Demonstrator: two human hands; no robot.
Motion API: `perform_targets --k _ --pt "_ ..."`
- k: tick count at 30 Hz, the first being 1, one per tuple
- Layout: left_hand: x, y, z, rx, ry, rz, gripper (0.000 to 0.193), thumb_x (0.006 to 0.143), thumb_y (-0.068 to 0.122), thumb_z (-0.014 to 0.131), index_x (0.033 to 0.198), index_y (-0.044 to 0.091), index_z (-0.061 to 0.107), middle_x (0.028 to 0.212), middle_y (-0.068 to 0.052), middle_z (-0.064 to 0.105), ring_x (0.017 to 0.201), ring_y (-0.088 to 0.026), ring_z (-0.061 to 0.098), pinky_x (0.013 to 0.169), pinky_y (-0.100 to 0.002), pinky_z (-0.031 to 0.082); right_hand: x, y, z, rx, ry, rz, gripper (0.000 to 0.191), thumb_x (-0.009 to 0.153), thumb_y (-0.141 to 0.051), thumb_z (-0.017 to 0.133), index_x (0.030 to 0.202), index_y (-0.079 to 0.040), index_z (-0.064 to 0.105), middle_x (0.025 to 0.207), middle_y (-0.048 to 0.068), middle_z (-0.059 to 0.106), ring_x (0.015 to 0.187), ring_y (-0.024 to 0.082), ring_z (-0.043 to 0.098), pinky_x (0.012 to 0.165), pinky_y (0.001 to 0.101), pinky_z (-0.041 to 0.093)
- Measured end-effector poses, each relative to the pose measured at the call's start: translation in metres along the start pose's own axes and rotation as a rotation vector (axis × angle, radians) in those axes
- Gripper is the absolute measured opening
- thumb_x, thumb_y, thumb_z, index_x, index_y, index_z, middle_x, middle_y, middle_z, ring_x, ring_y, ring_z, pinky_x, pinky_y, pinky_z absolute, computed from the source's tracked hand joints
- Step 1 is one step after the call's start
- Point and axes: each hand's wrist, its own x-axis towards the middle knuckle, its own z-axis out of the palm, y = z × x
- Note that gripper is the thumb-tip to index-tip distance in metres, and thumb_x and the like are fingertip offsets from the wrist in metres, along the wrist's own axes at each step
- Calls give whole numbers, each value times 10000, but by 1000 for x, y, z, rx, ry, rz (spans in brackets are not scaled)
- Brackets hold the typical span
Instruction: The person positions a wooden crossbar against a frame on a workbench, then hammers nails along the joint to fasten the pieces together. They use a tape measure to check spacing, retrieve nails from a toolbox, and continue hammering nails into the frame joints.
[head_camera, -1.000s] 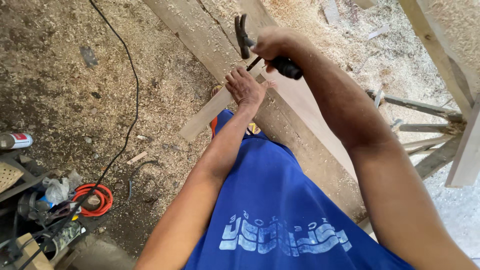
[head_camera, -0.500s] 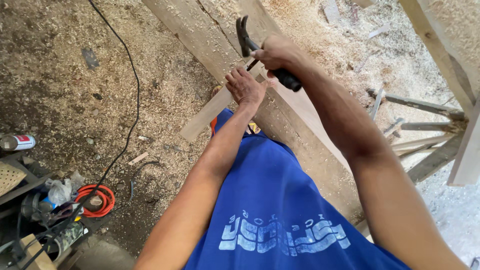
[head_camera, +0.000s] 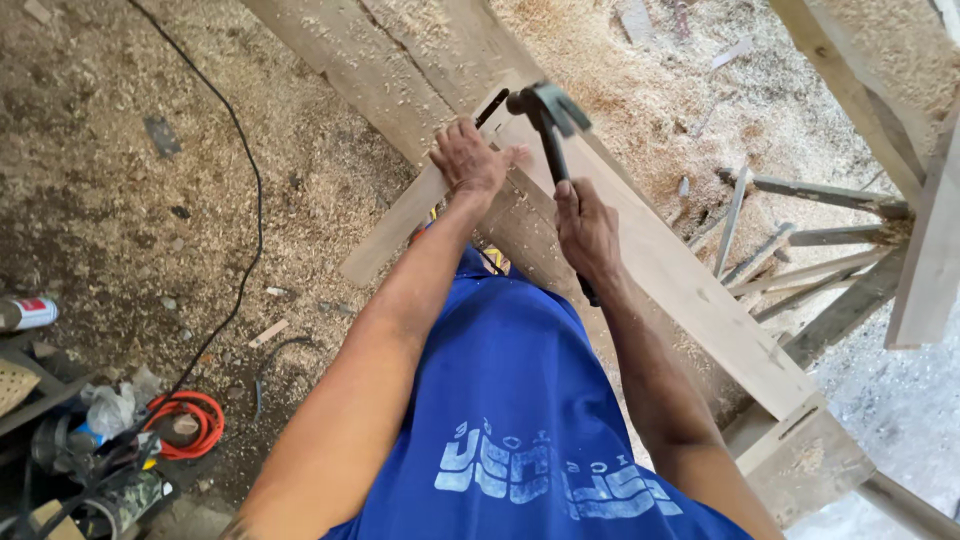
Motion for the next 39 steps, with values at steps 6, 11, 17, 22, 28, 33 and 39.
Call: perform_targets --k 6,11,17,22,28,33,39 --pt "-2 -1 0 16 25 -15 1038 500 712 903 1249 89 546 1310 -94 587 1251 -321 472 1043 -558 360 -35 10 -19 232 247 -341 475 1081 -505 447 1219 -62 553 649 10 570 538 74 560 460 288 413" --pt "1 -3 0 35 5 -9 1086 532 715 898 1307 62 508 1328 -114 574 1258 -326 467 1052 -544 352 -17 42 12 357 367 -533 436 1149 -434 439 852 -115 463 728 120 551 663 193 545 559 364 441" --pt "-1 -3 -3 44 46 9 984 587 601 917 1316 80 510 1354 -116 562 1294 -336 440 1076 -553 311 29 40 48 -201 124 -135 367 1098 -469 547 1037 -111 598 767 284 639 751 511 638 633 575 466" --pt "-1 0 -6 32 13 11 1053 582 684 892 1343 70 504 1377 -112 558 1310 -313 437 1097 -529 322 -14 34 -4 260 210 -84 453 1030 -488 521 1051 -52 638 693 69 632 586 229 617 486 452 490" --pt "-4 -1 -5 45 -20 -11 1055 580 704 881 1337 73 506 1376 -109 557 1304 -317 436 1095 -525 333 -1 57 29 246 401 -596 422 1059 -469 519 1030 -59 616 748 188 625 697 365 621 577 500 472" --pt "-1 0 -5 23 103 39 956 574 630 901 1290 107 544 1320 -108 585 1295 -335 444 1088 -561 329 29 61 53 -153 129 -223 376 1068 -433 526 1032 -69 611 814 328 640 830 540 633 659 600 463" --pt "-5 0 -5 28 40 15 999 564 705 888 1260 81 536 1297 -119 585 1277 -332 452 1082 -553 344 -13 70 4 736 364 -383 487 1094 -563 521 1126 -80 577 815 99 568 651 180 552 544 309 459"
